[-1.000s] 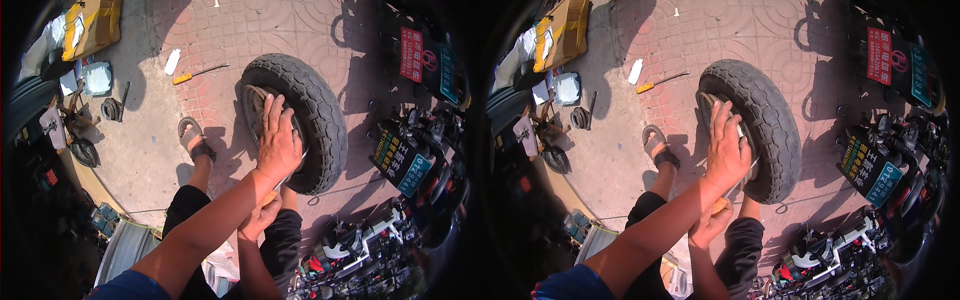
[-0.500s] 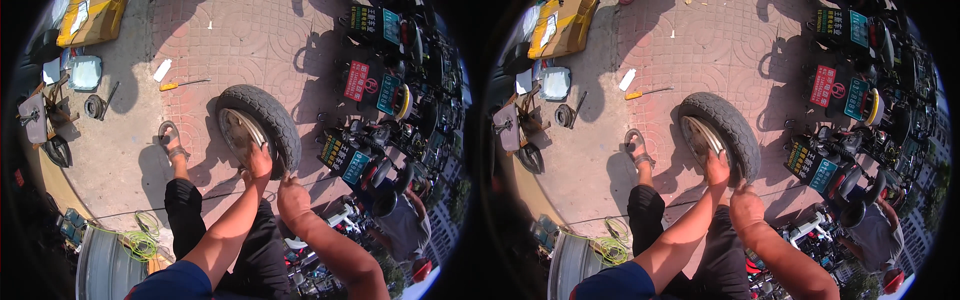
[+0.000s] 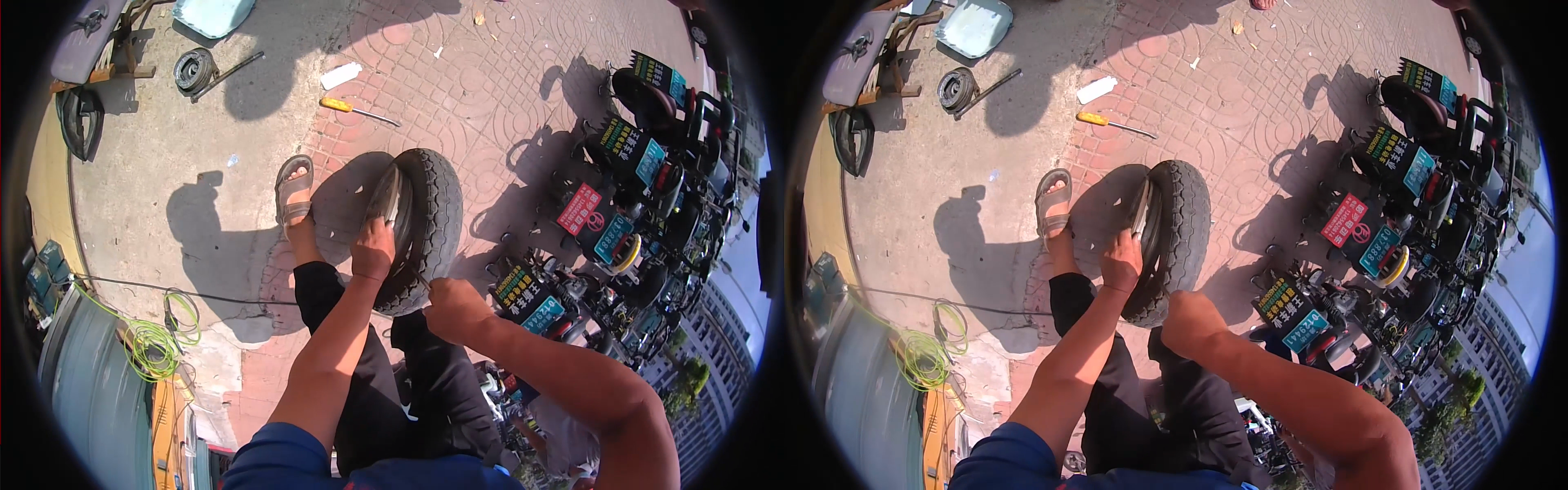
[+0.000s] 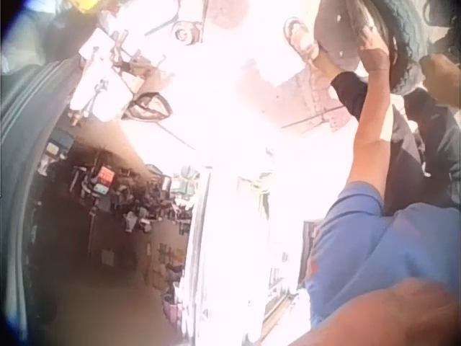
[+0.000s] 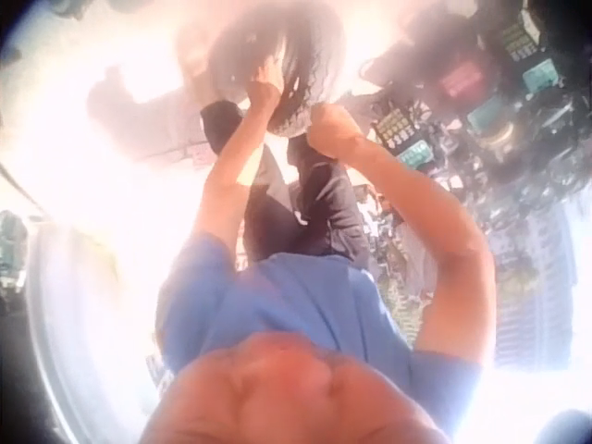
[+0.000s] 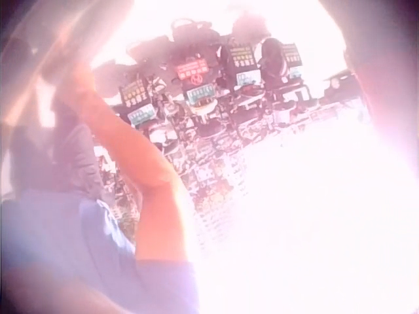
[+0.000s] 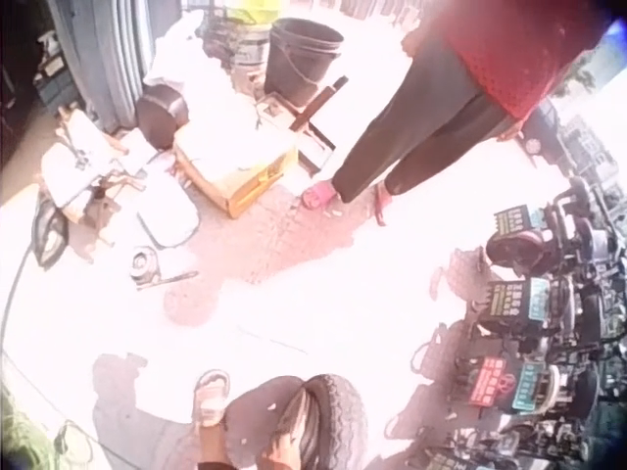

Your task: The person uses a screwdriver to pry a tire off a wheel rim. They pull out the inner tube from inside the tire and then remove the tire completely from the rim by hand.

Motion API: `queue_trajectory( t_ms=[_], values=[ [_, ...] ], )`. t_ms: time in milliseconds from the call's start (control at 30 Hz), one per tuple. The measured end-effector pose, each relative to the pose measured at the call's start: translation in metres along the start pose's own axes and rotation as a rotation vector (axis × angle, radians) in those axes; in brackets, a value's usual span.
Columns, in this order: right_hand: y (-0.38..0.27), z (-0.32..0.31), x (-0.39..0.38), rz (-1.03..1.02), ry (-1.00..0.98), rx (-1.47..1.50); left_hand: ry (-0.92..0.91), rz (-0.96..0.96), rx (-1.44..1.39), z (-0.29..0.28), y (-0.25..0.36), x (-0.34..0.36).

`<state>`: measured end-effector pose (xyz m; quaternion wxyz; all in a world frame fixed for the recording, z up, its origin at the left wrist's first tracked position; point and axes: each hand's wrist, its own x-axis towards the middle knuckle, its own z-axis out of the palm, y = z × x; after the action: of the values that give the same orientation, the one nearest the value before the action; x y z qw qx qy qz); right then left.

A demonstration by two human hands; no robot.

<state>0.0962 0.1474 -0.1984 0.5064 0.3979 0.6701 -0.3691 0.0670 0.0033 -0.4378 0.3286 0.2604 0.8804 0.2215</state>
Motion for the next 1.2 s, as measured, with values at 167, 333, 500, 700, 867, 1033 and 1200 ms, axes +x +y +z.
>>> queue_trajectory(
  t_ms=[167, 333, 500, 700, 867, 1033, 1200],
  values=[
    [0.064, 0.048, 0.013, -0.096, 0.114, -0.21, -0.068, 0.101, 0.123, -0.026, -0.012, 0.029],
    [0.067, 0.027, 0.039, -0.032, 0.178, -0.299, 0.024, 0.132, 0.116, -0.037, -0.014, 0.062],
    [0.106, 0.073, 0.071, -0.033, 0.285, -0.161, -0.033, 0.218, 0.119, -0.043, -0.015, 0.075],
    [0.138, 0.106, 0.083, -0.109, 0.405, -0.084, -0.193, 0.289, 0.099, -0.041, -0.015, 0.072],
    [0.152, 0.117, 0.077, -0.071, 0.354, -0.001, -0.255, 0.313, 0.153, -0.034, -0.014, 0.055],
    [0.144, 0.149, 0.073, -0.043, 0.366, 0.072, -0.371, 0.439, 0.196, -0.041, -0.016, 0.074],
    [0.145, 0.172, 0.095, -0.099, 0.414, 0.095, -0.403, 0.501, 0.236, -0.04, -0.021, 0.087]
  ],
)
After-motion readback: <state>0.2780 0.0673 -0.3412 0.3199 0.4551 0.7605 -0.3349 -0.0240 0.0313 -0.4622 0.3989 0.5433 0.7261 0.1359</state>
